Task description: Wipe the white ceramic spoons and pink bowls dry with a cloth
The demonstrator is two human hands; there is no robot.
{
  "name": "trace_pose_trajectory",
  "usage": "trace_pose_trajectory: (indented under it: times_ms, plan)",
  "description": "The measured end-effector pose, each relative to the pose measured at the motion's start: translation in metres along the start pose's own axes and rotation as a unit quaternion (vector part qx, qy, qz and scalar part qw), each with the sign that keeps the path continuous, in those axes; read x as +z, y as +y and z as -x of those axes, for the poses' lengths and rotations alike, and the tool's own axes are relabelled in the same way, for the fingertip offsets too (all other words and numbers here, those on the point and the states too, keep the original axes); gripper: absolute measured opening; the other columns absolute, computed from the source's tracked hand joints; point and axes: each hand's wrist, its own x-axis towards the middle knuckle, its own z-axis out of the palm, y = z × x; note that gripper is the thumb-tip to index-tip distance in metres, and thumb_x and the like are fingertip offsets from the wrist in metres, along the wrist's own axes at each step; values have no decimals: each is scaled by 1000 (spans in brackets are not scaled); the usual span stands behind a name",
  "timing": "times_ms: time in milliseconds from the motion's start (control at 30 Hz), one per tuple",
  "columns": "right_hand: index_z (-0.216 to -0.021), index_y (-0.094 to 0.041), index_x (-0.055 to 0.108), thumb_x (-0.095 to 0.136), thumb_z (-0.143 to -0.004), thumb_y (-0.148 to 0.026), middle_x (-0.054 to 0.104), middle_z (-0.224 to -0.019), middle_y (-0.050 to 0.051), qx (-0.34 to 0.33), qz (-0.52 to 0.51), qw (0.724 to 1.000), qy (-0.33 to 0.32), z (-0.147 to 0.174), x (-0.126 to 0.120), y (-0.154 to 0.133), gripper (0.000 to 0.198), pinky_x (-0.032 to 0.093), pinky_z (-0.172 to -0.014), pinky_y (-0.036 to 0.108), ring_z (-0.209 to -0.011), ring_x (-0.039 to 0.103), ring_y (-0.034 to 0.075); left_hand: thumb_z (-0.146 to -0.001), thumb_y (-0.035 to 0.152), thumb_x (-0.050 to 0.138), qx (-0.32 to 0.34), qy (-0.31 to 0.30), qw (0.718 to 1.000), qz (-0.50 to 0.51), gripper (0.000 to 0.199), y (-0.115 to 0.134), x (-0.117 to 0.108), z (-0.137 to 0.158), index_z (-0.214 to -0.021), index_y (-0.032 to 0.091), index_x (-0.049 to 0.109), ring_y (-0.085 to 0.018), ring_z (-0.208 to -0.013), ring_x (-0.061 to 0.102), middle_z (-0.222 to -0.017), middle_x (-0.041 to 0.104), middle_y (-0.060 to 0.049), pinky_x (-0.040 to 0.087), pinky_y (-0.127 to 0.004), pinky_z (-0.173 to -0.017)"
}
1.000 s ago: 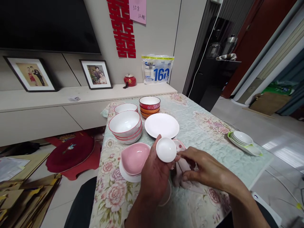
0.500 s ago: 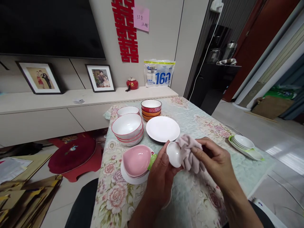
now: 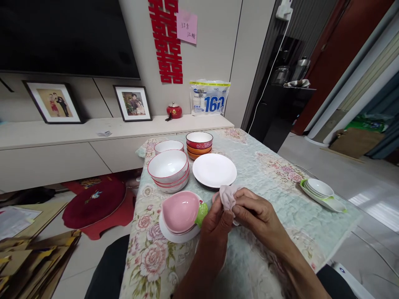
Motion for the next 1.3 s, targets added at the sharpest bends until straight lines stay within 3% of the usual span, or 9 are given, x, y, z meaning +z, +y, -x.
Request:
trace_pose_trajectory:
  times_ms: [167,300,467,633,833,900,1033,1100,1300]
  plan:
    - [-79,-23,69,59,-97,-29,65,-92,3,-2,75,994,-76,-1,-9,4,21,49,-85,35,-94,61,21,-88,39,72,-33,30,999,3,32,-1,-2,0,-119,29,73,-30,-131,57,-139,66,-7,48,-42,-106]
    - [-83,-21,62,55,-92,-12,63,-99,6,9,172,985,7,0,4,10,15,47,-85,36,-98,57,22,-84,41,76,-30,51,998,-15,44,-2,-5,-2,-126,28,70,-32,-128,59,-138,67,-9,51,-42,-103]
    - [-91,-20,61,52,-91,-14,65,-90,6,13,225,969,102,0,13,24,11,48,-79,36,-89,58,23,-86,37,74,-40,51,997,-44,49,-2,2,-10,-133,27,65,-34,-130,58,-145,60,-11,56,-42,-97]
    - [-96,-21,69,57,-89,-22,71,-95,6,39,159,973,160,-3,4,32,14,51,-81,35,-90,65,23,-85,34,77,-38,-1,996,-80,47,-1,4,-34,-130,25,67,-31,-137,52,-144,63,-9,45,-44,-112]
    - [-95,-21,75,63,-88,-26,76,-97,4,105,-24,991,85,-6,-1,22,15,55,-75,29,-86,71,20,-86,40,75,-63,6,997,-46,54,-1,-1,-40,-136,22,63,-34,-134,55,-144,62,-12,42,-49,-113]
    - [-96,-21,73,65,-87,-23,76,-95,4,69,-12,990,121,-6,2,23,13,55,-75,29,-85,71,20,-87,43,73,-91,-7,996,-10,58,-1,-1,-35,-139,22,60,-36,-130,58,-144,61,-14,47,-51,-107]
    - [-108,-22,71,62,-89,-18,72,-98,7,-58,120,970,203,-5,11,30,22,54,-80,33,-90,68,21,-87,47,71,-107,-31,994,16,55,-3,1,-30,-136,24,62,-36,-125,61,-141,62,-16,54,-50,-97]
    - [-113,-22,72,59,-92,-18,69,-99,9,-72,163,961,212,-6,13,35,25,54,-78,33,-91,67,21,-86,46,73,-94,-22,995,5,53,-5,0,-30,-134,25,64,-36,-126,60,-143,61,-15,54,-49,-98]
    - [-105,-22,77,58,-94,-23,70,-98,7,63,104,978,168,-7,5,47,22,54,-81,34,-91,68,22,-79,30,81,-15,-43,999,-9,52,-13,-11,-34,-129,23,68,-33,-127,61,-137,68,-12,50,-45,-105]
